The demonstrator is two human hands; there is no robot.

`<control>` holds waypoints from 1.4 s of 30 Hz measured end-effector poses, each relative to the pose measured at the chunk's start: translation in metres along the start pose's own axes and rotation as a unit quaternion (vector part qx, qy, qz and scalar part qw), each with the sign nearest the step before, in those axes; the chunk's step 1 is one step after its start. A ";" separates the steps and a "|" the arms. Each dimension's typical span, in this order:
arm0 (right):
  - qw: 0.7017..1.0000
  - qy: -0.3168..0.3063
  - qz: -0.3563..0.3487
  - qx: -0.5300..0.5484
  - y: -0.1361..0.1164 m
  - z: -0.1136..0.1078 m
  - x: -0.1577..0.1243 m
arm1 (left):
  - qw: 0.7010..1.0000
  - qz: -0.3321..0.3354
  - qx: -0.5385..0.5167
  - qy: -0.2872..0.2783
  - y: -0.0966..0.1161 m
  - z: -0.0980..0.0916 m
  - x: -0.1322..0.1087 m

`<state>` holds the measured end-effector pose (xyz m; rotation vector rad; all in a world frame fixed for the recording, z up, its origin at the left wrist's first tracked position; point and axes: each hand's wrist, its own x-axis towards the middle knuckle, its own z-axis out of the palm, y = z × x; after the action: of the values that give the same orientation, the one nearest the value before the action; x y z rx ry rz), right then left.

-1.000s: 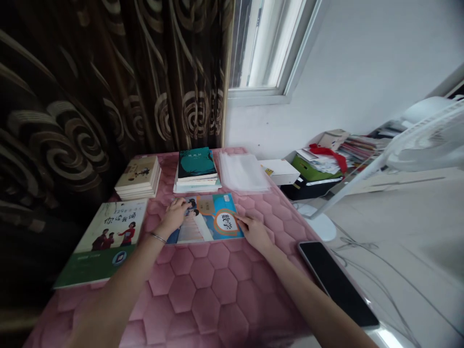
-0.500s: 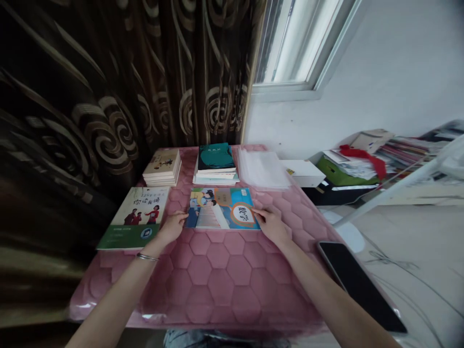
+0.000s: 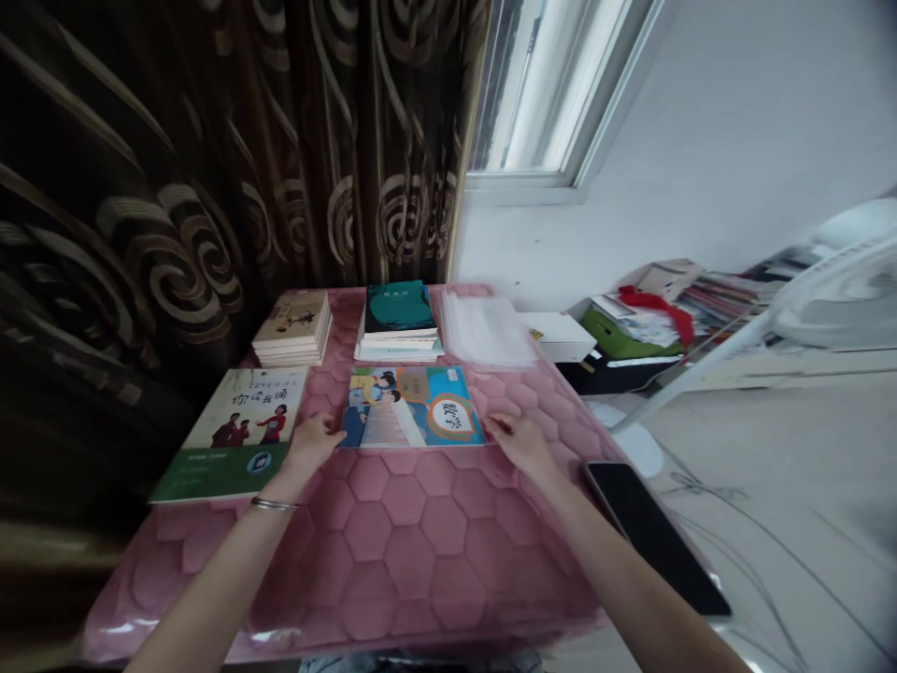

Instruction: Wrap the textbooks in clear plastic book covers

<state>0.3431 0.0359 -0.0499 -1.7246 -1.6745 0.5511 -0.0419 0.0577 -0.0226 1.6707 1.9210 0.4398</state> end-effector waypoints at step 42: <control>0.966 0.041 -0.135 -0.217 -0.075 0.024 -0.044 | 0.906 0.346 0.205 0.133 0.021 0.019 -0.058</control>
<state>0.2694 -0.0067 -0.0200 -1.7351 -2.0349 -0.0216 -0.0091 0.0024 -0.0145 2.7051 1.6110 0.5769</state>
